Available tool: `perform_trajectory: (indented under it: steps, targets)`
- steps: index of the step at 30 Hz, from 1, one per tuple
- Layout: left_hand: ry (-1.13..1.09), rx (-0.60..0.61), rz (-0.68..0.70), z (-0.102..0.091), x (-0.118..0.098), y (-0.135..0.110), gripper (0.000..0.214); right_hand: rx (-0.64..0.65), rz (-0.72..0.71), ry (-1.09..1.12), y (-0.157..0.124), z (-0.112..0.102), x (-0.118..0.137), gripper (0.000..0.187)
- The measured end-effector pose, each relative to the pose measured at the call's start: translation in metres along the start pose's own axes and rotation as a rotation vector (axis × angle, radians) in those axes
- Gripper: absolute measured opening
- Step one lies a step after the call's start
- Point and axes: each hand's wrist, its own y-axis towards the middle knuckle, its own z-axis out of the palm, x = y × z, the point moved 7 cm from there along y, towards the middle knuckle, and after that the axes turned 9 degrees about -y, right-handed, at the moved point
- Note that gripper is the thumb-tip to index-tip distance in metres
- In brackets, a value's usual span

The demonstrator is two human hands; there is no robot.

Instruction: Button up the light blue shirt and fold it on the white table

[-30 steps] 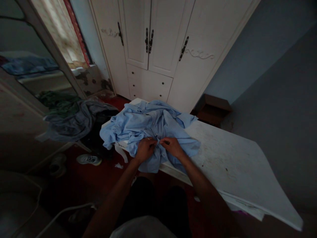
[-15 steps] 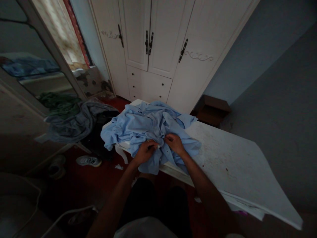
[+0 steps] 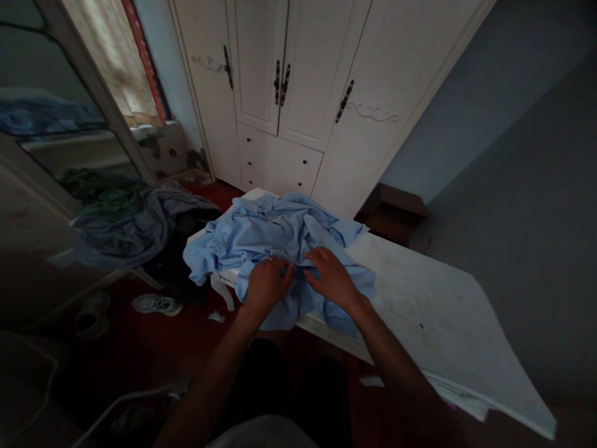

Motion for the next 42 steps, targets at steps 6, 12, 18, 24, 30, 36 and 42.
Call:
perform_trajectory:
  steps: [6,12,18,24,30,36,42]
  targets:
    - [0.023,-0.026,0.197,0.006,-0.005,0.012,0.018,0.236,0.048,-0.065,0.035,0.04,-0.001,0.021]
    - [-0.069,0.031,0.052,0.028,0.019,0.017,0.037,0.053,0.242,0.503,0.027,0.048,-0.037,0.017]
    - [-0.102,0.109,0.099,0.042,0.017,0.024,0.029,0.117,0.503,0.971,0.01,0.079,-0.052,0.029]
    - [-0.152,0.092,0.17,0.046,0.021,0.022,0.027,-0.018,0.378,0.672,0.012,0.065,-0.044,0.02]
    - [-0.109,0.103,0.197,0.049,0.022,0.016,0.024,0.004,0.178,0.278,0.017,0.052,-0.022,0.016]
    - [-0.188,0.085,0.194,0.049,0.025,0.017,0.021,-0.014,0.21,0.374,0.016,0.059,-0.03,0.013]
    - [-0.413,0.125,0.225,0.043,0.025,0.021,0.021,0.029,0.228,0.729,0.011,0.069,-0.042,0.027]
